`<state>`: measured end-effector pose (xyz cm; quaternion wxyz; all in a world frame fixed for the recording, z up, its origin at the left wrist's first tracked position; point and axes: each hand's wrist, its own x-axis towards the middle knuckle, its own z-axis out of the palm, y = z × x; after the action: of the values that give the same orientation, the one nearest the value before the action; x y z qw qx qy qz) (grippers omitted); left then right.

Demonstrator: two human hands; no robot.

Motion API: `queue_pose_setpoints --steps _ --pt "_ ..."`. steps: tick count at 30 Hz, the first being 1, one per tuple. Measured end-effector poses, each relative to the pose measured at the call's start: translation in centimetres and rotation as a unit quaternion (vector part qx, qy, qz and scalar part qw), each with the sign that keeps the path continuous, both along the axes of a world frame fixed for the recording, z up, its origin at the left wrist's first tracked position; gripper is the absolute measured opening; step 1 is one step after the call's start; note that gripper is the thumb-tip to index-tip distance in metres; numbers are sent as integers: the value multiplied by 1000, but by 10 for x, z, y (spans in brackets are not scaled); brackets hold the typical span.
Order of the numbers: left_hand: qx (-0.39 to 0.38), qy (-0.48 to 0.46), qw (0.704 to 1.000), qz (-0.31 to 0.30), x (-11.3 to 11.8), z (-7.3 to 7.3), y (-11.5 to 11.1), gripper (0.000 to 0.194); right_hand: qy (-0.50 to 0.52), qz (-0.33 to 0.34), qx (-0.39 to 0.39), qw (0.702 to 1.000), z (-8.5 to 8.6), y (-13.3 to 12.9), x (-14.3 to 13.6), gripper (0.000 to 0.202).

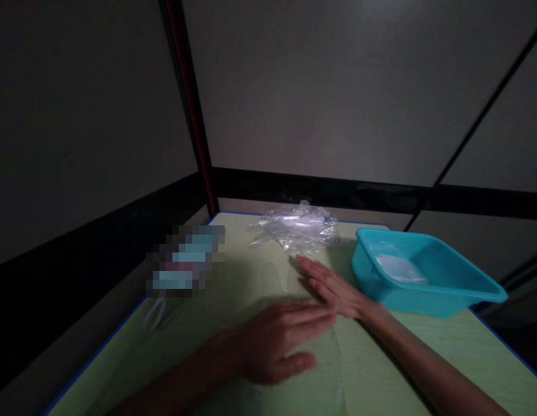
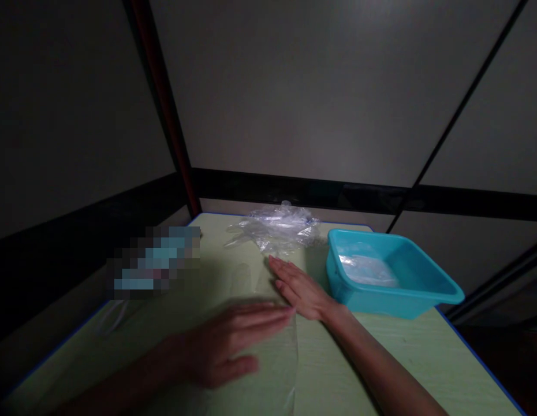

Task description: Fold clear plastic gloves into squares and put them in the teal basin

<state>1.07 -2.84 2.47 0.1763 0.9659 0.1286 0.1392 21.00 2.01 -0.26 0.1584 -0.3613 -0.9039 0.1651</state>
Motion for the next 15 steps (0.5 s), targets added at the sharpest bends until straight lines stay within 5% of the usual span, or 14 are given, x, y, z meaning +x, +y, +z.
queue_pose_setpoints --steps 2,5,10,15 --pt "19 -24 992 123 -8 -2 14 45 18 -10 12 1000 2 -2 2 50" --pt "50 -11 973 224 -16 -16 30 46 -10 -5 26 1000 2 -8 -1 52" --pt "74 65 969 225 -21 -39 38 53 -76 5 35 997 -6 -16 -11 55" --pt "73 108 966 224 -22 -39 39 54 -103 11 47 994 -12 -16 -13 58"
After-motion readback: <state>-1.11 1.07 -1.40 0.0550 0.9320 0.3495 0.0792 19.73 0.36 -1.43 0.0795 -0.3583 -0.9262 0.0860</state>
